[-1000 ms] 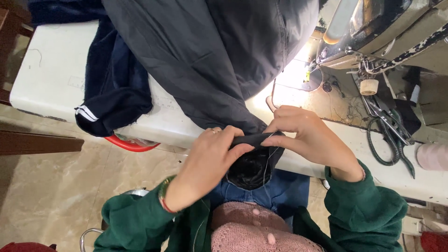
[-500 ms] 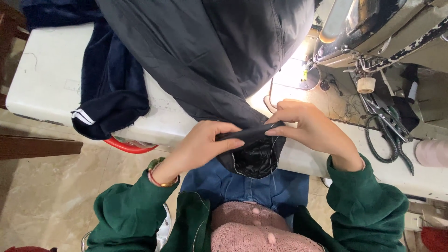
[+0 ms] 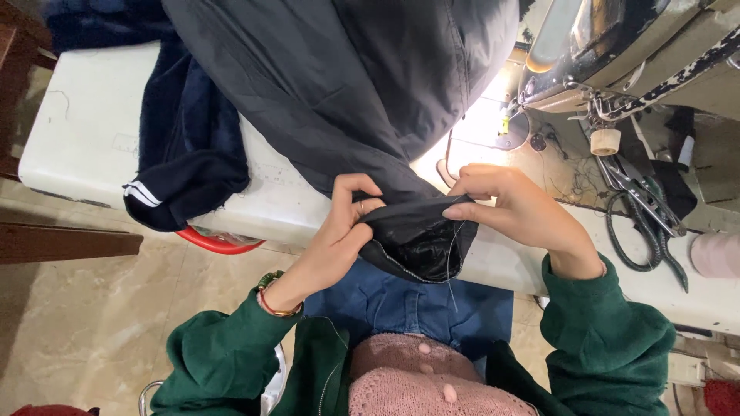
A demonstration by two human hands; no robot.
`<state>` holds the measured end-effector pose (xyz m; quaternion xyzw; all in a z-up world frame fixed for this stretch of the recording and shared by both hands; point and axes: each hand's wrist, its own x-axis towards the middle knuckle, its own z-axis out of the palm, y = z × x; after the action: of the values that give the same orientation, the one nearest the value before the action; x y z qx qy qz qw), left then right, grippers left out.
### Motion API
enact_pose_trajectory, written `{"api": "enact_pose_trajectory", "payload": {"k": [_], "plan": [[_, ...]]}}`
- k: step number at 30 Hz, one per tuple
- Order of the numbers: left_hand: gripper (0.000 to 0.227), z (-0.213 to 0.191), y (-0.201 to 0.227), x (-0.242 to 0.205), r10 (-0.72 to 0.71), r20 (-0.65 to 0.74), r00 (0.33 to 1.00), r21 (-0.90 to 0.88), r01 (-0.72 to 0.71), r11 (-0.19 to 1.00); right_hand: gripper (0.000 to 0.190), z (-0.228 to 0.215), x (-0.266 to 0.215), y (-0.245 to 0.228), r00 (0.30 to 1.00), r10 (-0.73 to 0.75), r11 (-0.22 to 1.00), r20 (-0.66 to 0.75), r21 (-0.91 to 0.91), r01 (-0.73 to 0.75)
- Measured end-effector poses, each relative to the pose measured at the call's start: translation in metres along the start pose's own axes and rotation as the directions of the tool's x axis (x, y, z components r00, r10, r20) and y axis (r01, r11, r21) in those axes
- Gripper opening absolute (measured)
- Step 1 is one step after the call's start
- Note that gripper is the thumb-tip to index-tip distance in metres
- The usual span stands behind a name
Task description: Hemming the leg of a pair of black pants using an industrial sewing machine.
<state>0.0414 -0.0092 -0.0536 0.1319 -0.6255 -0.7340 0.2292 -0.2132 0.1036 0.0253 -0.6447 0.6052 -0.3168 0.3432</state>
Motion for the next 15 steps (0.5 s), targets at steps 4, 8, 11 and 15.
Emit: {"api": "enact_pose_trajectory", "payload": {"k": [4,8,11,15], "plan": [[0.024,0.008,0.025,0.009,0.026,-0.04,0.999,-0.023,-0.027,0.999,0.007,0.002,0.0,0.001,1.0,0.011,1.0,0.008,0.023,-0.011],[0.027,0.019,0.015,0.007,-0.014,-0.09,0.996,0.047,0.018,0.999,0.006,0.002,0.001,-0.003,1.0,0.023,0.999,-0.001,0.031,-0.023],[0.045,0.028,0.03,0.005,-0.063,-0.183,0.981,0.184,0.097,0.978,0.006,0.004,-0.001,-0.003,0.999,0.032,0.999,0.011,0.032,-0.032],[0.024,0.029,0.038,0.001,-0.087,-0.219,0.972,0.268,0.146,0.952,0.004,0.004,0.001,-0.004,0.999,0.035,0.998,0.007,0.045,-0.035]]}}
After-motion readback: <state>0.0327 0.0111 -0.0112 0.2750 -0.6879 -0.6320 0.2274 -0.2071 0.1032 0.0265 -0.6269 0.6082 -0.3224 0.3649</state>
